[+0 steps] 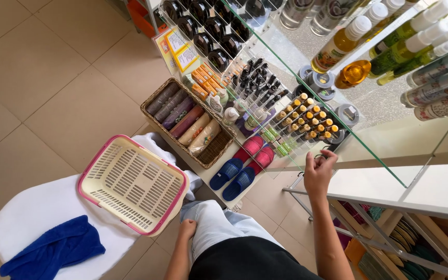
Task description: Selecting small bottles from a retail shelf, placing them in a basket, and then cleaning them with a cloth.
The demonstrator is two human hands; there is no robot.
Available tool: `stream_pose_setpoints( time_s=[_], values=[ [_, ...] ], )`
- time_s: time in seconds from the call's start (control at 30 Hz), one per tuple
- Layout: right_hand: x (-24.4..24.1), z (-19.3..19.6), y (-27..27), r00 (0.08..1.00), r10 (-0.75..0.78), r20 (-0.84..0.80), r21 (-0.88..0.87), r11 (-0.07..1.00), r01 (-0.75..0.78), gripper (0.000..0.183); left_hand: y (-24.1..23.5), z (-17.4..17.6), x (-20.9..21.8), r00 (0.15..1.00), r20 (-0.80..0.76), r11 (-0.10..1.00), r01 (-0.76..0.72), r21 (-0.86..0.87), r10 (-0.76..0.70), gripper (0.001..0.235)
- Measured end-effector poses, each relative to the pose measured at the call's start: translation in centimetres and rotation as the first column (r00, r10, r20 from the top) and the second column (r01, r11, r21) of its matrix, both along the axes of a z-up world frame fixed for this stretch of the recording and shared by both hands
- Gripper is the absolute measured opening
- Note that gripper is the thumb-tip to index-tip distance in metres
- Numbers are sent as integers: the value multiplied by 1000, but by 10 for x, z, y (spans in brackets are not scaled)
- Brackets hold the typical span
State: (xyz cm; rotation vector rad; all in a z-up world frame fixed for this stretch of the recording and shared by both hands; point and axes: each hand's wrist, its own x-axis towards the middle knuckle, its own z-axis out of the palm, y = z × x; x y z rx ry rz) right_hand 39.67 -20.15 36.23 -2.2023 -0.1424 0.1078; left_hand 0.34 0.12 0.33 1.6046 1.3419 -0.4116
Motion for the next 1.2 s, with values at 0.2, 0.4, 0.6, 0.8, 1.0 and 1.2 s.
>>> stream_pose_setpoints(
  time_s=[0.2, 0.4, 0.6, 0.8, 1.0, 1.2],
  values=[
    [-22, -14, 61, 939, 327, -109, 258, 921, -291, 20, 30, 3, -6, 999, 12, 997, 48, 64, -49, 35],
    [35, -15, 174, 808, 527, -263, 362, 830, -424, 38, 78, 2, -39, 978, 189, 996, -89, -3, 88, 33],
    [81, -30, 260, 683, 679, -268, 538, 694, -478, 51, 105, 15, -89, 871, 143, 859, -414, -301, 469, 36],
    [89, -11, 303, 696, 662, -279, 452, 730, -513, 52, 115, 18, -129, 846, 68, 805, -474, -355, 528, 34],
    [95, -22, 303, 763, 574, -298, 604, 732, -315, 44, 122, 16, -144, 842, 54, 795, -484, -365, 537, 38],
    [76, -12, 296, 740, 622, -256, 663, 670, -334, 39, 120, 32, -171, 644, -73, 516, -671, -532, 762, 55]
  ],
)
